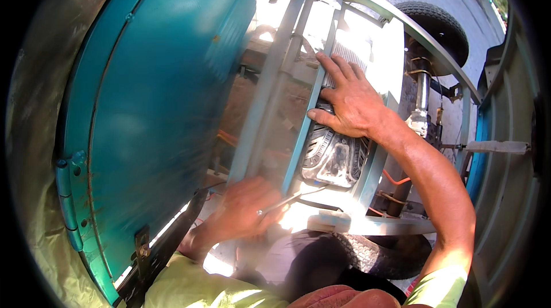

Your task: The person disconnects and reconnects wires on an electronic component within a vehicle chassis using a T-handle wrench and by hand.

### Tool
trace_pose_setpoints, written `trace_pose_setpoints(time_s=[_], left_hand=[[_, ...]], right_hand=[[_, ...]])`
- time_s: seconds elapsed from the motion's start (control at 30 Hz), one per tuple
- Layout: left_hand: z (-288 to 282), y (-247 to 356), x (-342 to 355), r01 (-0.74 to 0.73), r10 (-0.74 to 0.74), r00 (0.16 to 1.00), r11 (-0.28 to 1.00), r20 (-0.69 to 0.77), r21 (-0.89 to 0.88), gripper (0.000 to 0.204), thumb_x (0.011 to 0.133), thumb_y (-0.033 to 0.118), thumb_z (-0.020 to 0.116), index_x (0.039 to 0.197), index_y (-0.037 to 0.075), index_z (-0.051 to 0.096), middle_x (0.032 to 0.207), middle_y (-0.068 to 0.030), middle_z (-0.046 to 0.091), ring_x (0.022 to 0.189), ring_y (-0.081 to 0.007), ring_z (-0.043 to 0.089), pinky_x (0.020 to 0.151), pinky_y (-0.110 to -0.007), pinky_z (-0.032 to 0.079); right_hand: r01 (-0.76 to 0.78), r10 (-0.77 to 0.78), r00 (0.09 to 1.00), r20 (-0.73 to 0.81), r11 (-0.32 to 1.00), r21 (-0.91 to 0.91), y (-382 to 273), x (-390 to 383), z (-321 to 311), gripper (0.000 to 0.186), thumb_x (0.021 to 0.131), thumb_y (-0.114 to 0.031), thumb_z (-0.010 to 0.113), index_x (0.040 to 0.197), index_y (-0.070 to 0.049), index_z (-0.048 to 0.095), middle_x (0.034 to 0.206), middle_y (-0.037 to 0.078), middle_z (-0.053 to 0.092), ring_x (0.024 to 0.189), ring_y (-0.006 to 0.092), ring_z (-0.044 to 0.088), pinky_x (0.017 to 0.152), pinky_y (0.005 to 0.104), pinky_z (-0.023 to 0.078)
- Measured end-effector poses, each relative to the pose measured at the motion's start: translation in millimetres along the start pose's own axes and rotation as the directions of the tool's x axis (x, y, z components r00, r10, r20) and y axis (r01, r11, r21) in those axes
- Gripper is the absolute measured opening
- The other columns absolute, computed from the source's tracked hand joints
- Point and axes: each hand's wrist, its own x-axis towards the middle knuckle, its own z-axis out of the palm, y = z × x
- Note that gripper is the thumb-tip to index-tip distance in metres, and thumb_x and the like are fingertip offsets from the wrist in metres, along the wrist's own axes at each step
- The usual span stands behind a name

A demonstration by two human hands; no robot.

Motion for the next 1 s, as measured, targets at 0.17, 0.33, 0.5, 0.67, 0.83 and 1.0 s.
trace_pose_setpoints(time_s=[0.17,0.33,0.5,0.67,0.83,1.0], left_hand=[[0,-3,-3,-0.013,0.012,0.999,1.000,0.035,0.022,0.016,0.085,0.016,0.076,0.088,0.008,0.063,0.084,-0.0073,0.059,0.078,-0.0289,0.058,0.069,-0.042,0.047],[0,-3,-7,-0.001,-0.001,0.998,1.000,0.066,0.026,0.016,0.087,0.016,0.076,0.092,0.007,0.064,0.086,-0.0085,0.060,0.080,-0.0299,0.059,0.069,-0.043,0.048],[6,-5,-11,-0.005,0.005,1.000,1.000,0.004,0.026,0.014,0.089,0.016,0.074,0.092,0.005,0.066,0.084,-0.0102,0.060,0.079,-0.0309,0.060,0.070,-0.044,0.048],[7,-7,-11,-0.004,0.003,0.999,0.999,-0.042,-0.038,0.014,0.094,0.016,0.070,0.088,0.004,0.066,0.081,-0.0104,0.059,0.075,-0.0297,0.058,0.068,-0.044,0.046],[5,-2,-13,0.013,-0.015,0.999,0.999,-0.046,-0.040,0.015,0.095,0.017,0.070,0.088,0.004,0.066,0.082,-0.0105,0.060,0.077,-0.0306,0.059,0.069,-0.044,0.047],[1,-3,-13,0.010,-0.010,1.000,1.000,-0.013,-0.023,0.018,0.095,0.021,0.069,0.088,0.005,0.066,0.083,-0.0110,0.061,0.079,-0.0320,0.060,0.071,-0.045,0.047]], right_hand=[[-0.014,0.015,0.999,0.041,1.000,-0.026,-6,-1,-2,0.063,0.092,-0.063,0.063,0.106,-0.003,0.079,0.164,0.025,0.030,0.147,0.0446,0.034,0.119,0.0570,0.032],[-0.004,0.004,1.000,0.021,1.000,-0.014,-4,-3,6,0.066,0.091,-0.063,0.063,0.106,-0.001,0.078,0.165,0.027,0.028,0.148,0.0461,0.032,0.119,0.0566,0.032],[0.000,-0.002,1.000,0.021,0.998,0.063,0,-5,8,0.084,0.094,-0.075,0.050,0.103,0.004,0.075,0.167,0.029,0.024,0.152,0.0492,0.025,0.121,0.0587,0.028],[-0.010,0.006,0.998,0.055,0.997,0.078,-2,-4,2,0.084,0.091,-0.076,0.053,0.102,0.004,0.076,0.167,0.028,0.024,0.152,0.0489,0.024,0.121,0.0583,0.028],[0.004,-0.008,0.999,0.044,0.997,0.078,-1,-4,-1,0.082,0.092,-0.074,0.053,0.101,0.004,0.077,0.166,0.028,0.025,0.151,0.0493,0.026,0.121,0.0580,0.028],[0.010,-0.010,1.000,0.024,1.000,0.029,-3,-4,6,0.080,0.094,-0.072,0.051,0.101,0.004,0.077,0.166,0.029,0.026,0.150,0.0496,0.030,0.121,0.0580,0.029]])
